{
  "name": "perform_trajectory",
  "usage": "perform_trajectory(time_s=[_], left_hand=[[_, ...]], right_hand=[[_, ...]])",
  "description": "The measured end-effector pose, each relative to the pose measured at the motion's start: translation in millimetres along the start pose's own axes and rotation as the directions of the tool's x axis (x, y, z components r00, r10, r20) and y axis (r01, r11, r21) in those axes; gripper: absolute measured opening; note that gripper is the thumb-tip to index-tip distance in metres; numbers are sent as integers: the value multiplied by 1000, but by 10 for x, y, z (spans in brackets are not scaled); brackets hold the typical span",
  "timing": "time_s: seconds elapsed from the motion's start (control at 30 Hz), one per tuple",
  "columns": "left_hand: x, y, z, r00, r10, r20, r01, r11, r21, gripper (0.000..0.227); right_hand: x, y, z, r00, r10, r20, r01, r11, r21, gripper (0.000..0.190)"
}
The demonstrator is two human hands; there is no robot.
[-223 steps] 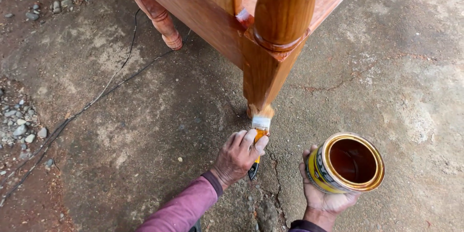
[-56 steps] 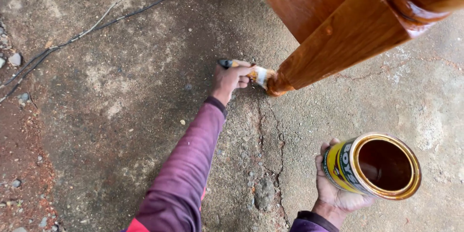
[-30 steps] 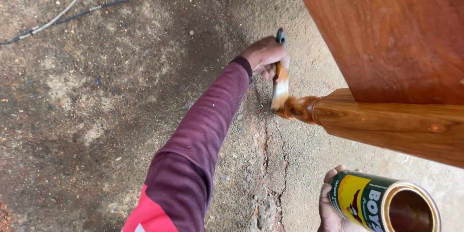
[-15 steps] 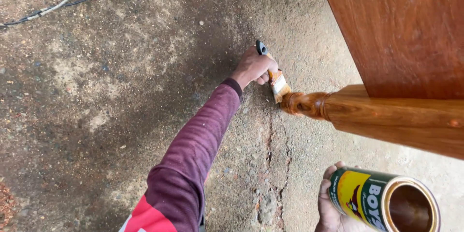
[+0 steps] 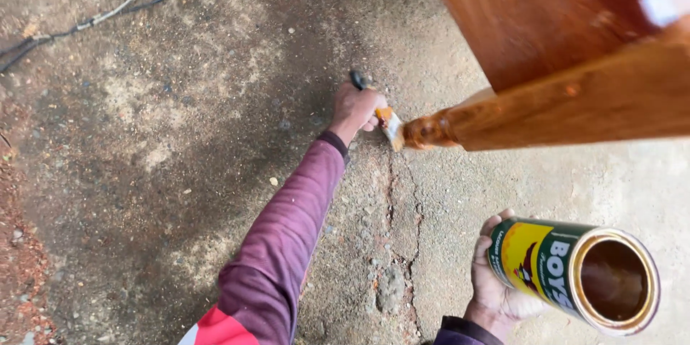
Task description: Applying a protective varnish coating to a wooden bench using a paint brush.
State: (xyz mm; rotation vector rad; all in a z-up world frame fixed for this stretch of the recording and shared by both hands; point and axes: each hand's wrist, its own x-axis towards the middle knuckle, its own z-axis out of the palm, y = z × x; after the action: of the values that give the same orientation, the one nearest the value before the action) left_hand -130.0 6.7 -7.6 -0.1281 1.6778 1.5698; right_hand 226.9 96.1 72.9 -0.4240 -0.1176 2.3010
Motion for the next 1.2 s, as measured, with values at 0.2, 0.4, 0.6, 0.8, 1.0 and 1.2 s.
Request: perform_trajectory(time_s=[0.2, 0.4, 0.6, 0.8, 1.0, 1.2], left_hand=[[-750, -193, 137, 997, 10, -75, -17, 996, -90, 17], [-1336, -862, 763, 960, 47, -277, -72, 994, -80, 23], [-955, -1317, 1160, 924, -91, -372, -124, 849, -514, 27], [-990, -1098, 895, 858, -182, -480, -255, 660, -707, 22], [-1051, -1301, 1386, 886, -225, -405, -134, 712, -689, 23], [-1617, -1112, 1729, 916, 194, -352, -231, 971, -66, 23]], right_hand=[[-93, -414, -138, 999, -49, 19, 47, 996, 82, 84], [-183, -730, -310, 984, -177, 28, 177, 984, 2, 96], [-262, -960, -323, 970, -243, 28, 245, 956, -160, 98], [-284, -1141, -406, 971, -240, 9, 240, 966, -100, 98], [-287, -1254, -378, 955, -297, -5, 290, 936, -199, 96], [-239, -1320, -404, 949, -314, -33, 305, 939, -156, 91]])
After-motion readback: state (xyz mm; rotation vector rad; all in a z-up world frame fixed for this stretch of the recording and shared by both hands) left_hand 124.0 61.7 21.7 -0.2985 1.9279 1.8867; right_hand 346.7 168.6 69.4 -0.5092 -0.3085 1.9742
